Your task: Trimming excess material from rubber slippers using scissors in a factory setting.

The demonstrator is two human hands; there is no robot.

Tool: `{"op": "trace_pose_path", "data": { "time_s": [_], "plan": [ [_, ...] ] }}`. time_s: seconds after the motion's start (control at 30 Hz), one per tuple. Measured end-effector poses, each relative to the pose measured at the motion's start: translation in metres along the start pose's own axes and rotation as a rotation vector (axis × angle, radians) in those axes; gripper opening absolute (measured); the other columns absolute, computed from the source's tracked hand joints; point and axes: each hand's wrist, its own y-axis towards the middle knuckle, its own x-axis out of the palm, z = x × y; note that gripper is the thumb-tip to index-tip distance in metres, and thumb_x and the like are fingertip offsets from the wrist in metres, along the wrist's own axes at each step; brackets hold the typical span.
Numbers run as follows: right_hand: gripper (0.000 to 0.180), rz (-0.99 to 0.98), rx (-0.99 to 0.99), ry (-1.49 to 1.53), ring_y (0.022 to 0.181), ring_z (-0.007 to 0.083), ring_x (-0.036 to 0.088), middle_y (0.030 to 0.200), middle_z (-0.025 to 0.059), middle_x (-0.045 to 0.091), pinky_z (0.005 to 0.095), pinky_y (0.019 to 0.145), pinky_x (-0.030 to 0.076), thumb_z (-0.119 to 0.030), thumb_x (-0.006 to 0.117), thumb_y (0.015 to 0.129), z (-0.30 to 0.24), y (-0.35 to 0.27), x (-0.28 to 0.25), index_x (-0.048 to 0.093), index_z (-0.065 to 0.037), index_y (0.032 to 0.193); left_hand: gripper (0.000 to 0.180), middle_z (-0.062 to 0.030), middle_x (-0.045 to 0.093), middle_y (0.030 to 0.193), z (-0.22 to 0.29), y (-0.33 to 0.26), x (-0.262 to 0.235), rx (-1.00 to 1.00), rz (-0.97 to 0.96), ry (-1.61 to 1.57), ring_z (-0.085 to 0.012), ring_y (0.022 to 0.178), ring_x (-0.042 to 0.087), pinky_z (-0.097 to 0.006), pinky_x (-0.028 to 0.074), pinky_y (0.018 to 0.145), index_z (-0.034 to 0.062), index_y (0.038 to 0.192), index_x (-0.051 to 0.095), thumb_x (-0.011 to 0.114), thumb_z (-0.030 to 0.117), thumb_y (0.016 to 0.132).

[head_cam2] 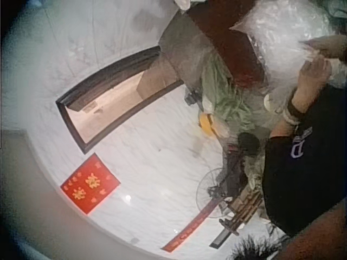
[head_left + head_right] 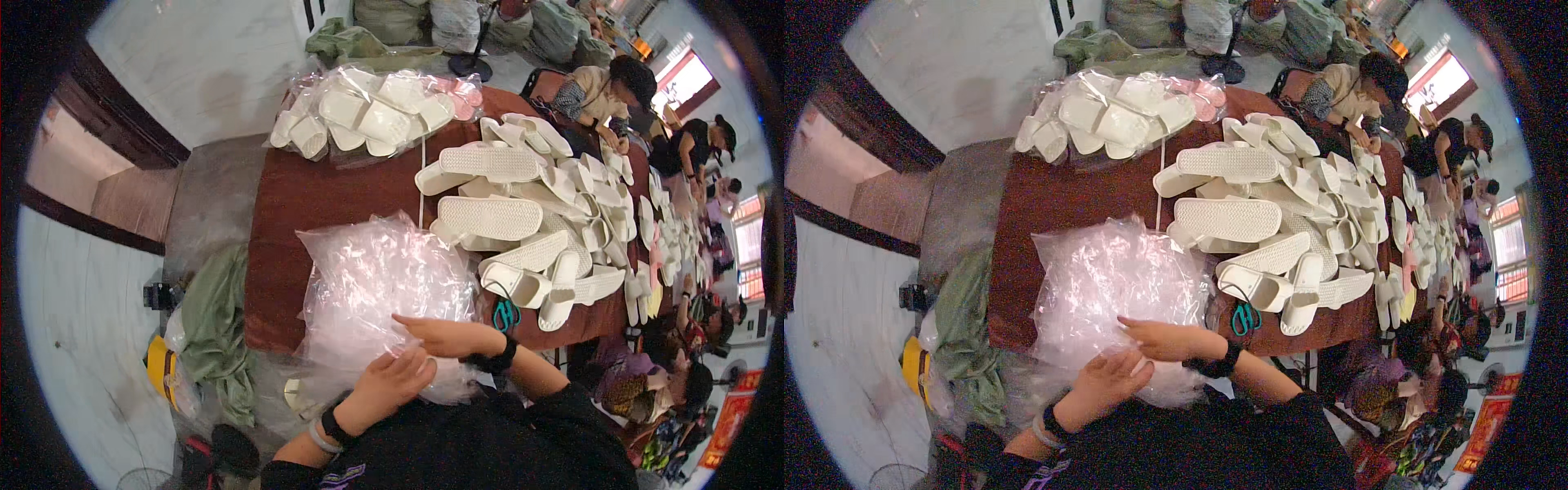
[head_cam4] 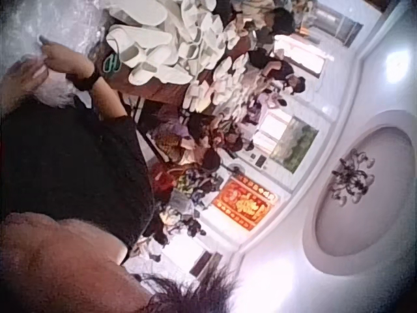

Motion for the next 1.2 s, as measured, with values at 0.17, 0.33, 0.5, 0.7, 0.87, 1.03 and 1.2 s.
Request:
{"op": "trace_pose_path", "data": {
  "time_s": [0.17,0.33,0.5,0.7,0.87,1.03,1.2],
  "plan": [
    [0.023,0.098,-0.303,-0.177,0.100,0.0320,0.055,0.103,0.0201,0.059,0.0398,0.106,0.029,-0.013,0.049,0.084,0.043,0.014,0.028,0.056,0.000,0.102,0.033,-0.0081,0.050,0.122,-0.006,0.007,0.000,0.140,0.071,-0.017,-0.0227,0.116,0.050,-0.033,0.042,0.095,0.0126,0.108,0.053,0.055,0.018,0.076],
    [0.030,0.131,-0.478,-0.252,0.104,0.0298,0.054,0.112,0.0208,0.057,0.0375,0.106,0.031,-0.015,0.055,0.084,0.071,0.012,0.028,0.055,0.001,0.110,0.045,-0.0122,0.047,0.127,0.005,0.016,0.000,0.147,-0.021,-0.028,-0.0264,0.118,0.048,-0.034,0.043,0.096,0.0105,0.122,0.048,0.054,0.017,0.078],
    [0.054,-0.063,-0.020,0.571,0.116,0.0214,0.047,0.133,0.0130,0.046,0.0317,0.099,0.037,-0.015,0.055,0.088,0.078,0.006,0.026,0.035,0.002,0.136,0.050,-0.0178,0.045,0.127,0.027,0.028,-0.004,0.151,-0.062,-0.098,-0.0316,0.116,0.048,-0.037,0.044,0.093,0.0068,0.128,0.044,0.052,0.014,0.079],
    [0.057,-0.034,-0.067,1.268,0.127,0.0257,0.039,0.146,0.0129,0.025,0.0426,0.104,0.036,-0.009,0.051,0.091,0.081,-0.027,0.018,0.024,0.004,0.139,0.053,-0.0131,0.058,0.071,0.014,0.019,0.008,-0.334,-0.297,-0.077,-0.0324,0.065,0.057,-0.044,0.045,0.060,0.0063,0.120,0.052,0.058,0.009,0.068],
    [0.053,0.254,-0.243,0.586,0.122,0.0217,0.043,0.139,0.0111,0.038,0.0347,0.102,0.036,-0.012,0.052,0.091,0.040,-0.073,-0.030,0.030,-0.003,0.139,0.030,-0.0094,0.060,0.067,-0.006,0.016,0.006,-0.314,-0.311,-0.033,-0.0306,0.067,0.059,-0.042,0.046,0.059,0.0108,0.095,0.065,0.061,0.011,0.065],
    [0.037,0.983,-0.143,0.517,0.108,0.0162,0.053,0.121,0.0059,0.054,0.0298,0.091,0.042,-0.011,0.054,0.090,0.072,-0.135,-0.084,0.047,-0.005,0.126,0.032,-0.0156,0.066,0.083,-0.066,-0.005,-0.035,-0.297,0.061,-0.107,-0.0282,0.074,0.064,-0.037,0.049,0.062,0.0122,0.092,0.067,0.057,0.004,0.063],
    [0.032,1.250,-0.050,0.483,0.103,0.0150,0.056,0.118,0.0047,0.056,0.0264,0.085,0.042,-0.016,0.053,0.091,0.101,-0.145,-0.079,0.050,-0.005,0.121,0.032,-0.0170,0.066,0.088,-0.147,-0.076,-0.081,-0.453,0.097,-0.340,-0.0281,0.083,0.065,-0.033,0.049,0.067,0.0096,0.098,0.066,0.057,0.003,0.068]
  ]
}}
